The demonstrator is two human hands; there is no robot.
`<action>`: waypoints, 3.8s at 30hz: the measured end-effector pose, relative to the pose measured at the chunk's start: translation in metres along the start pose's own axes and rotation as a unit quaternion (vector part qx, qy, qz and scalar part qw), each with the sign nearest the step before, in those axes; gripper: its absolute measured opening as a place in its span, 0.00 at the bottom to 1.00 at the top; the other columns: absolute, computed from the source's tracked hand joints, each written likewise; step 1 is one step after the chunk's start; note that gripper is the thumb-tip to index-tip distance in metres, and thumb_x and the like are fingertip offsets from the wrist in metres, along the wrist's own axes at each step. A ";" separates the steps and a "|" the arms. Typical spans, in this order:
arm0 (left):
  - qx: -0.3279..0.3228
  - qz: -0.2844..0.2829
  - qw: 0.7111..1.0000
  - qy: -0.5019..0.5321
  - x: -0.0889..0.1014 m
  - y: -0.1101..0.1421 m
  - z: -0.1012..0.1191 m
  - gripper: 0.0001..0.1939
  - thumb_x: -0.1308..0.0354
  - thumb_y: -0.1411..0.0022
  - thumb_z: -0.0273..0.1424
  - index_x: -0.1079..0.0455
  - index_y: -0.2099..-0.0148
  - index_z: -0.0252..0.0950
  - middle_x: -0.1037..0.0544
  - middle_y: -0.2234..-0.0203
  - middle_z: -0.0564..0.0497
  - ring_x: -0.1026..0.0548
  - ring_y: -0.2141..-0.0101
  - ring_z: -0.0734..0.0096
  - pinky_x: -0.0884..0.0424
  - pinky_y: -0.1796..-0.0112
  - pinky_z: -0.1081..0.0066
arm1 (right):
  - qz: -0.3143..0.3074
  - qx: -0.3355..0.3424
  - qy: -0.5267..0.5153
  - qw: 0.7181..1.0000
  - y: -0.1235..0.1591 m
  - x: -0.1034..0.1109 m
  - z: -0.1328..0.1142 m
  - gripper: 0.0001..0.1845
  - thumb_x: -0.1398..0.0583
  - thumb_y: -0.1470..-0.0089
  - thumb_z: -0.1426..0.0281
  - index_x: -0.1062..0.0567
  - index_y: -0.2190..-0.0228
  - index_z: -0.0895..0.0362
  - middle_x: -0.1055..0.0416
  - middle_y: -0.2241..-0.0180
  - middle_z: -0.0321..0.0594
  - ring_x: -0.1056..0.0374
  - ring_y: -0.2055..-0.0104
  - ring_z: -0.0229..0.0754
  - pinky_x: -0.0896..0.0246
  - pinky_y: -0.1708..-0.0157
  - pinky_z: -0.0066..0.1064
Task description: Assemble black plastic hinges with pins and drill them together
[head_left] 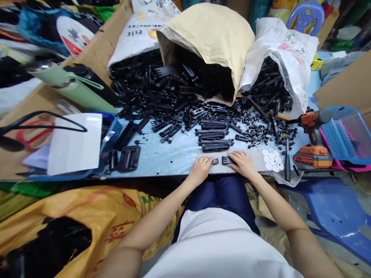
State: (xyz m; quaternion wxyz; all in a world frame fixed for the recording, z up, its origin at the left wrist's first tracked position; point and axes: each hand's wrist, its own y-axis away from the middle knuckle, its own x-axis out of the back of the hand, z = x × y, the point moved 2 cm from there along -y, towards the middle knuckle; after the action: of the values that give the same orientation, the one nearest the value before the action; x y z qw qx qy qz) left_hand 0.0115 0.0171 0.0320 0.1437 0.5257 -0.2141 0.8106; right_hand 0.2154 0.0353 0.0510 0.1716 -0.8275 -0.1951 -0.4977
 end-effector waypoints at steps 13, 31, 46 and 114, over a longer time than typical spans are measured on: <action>0.151 0.107 0.886 0.425 0.013 -0.008 0.029 0.20 0.54 0.36 0.38 0.34 0.46 0.36 0.29 0.66 0.49 0.36 0.84 0.85 0.33 0.80 0.77 | -0.019 -0.191 -0.551 0.812 -0.014 0.000 -0.038 0.36 0.44 0.50 0.51 0.43 0.42 0.48 0.35 0.80 0.31 0.37 0.82 0.35 0.35 0.80 0.29; 0.086 0.196 0.944 0.249 0.032 -0.007 0.044 0.18 0.56 0.34 0.34 0.34 0.46 0.37 0.29 0.68 0.48 0.28 0.66 0.71 0.30 0.62 0.69 | 0.016 -0.068 -0.362 0.930 -0.010 0.016 -0.035 0.27 0.43 0.48 0.58 0.35 0.46 0.48 0.30 0.56 0.40 0.37 0.81 0.32 0.33 0.74 0.32; 0.231 0.277 0.902 0.235 0.000 0.001 0.033 0.20 0.58 0.35 0.31 0.43 0.42 0.35 0.28 0.61 0.43 0.27 0.61 0.64 0.29 0.60 0.62 | -0.008 -0.064 -0.088 0.994 -0.028 0.005 -0.023 0.26 0.51 0.42 0.56 0.38 0.45 0.50 0.32 0.52 0.43 0.35 0.51 0.46 0.39 0.53 0.40; -0.014 0.043 0.992 0.115 0.002 -0.015 0.015 0.21 0.43 0.48 0.47 0.35 0.60 0.36 0.25 0.68 0.47 0.25 0.64 0.62 0.29 0.65 0.66 | -0.145 0.187 0.314 0.919 -0.011 0.062 -0.043 0.15 0.54 0.38 0.68 0.29 0.64 0.58 0.31 0.72 0.42 0.39 0.71 0.38 0.59 0.73 0.32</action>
State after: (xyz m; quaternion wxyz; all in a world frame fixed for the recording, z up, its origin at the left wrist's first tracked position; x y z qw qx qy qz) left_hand 0.0293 0.0229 0.0422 0.1394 0.4172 -0.2301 0.8681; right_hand 0.2044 0.0340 0.1265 0.3018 -0.5443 -0.3388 -0.7055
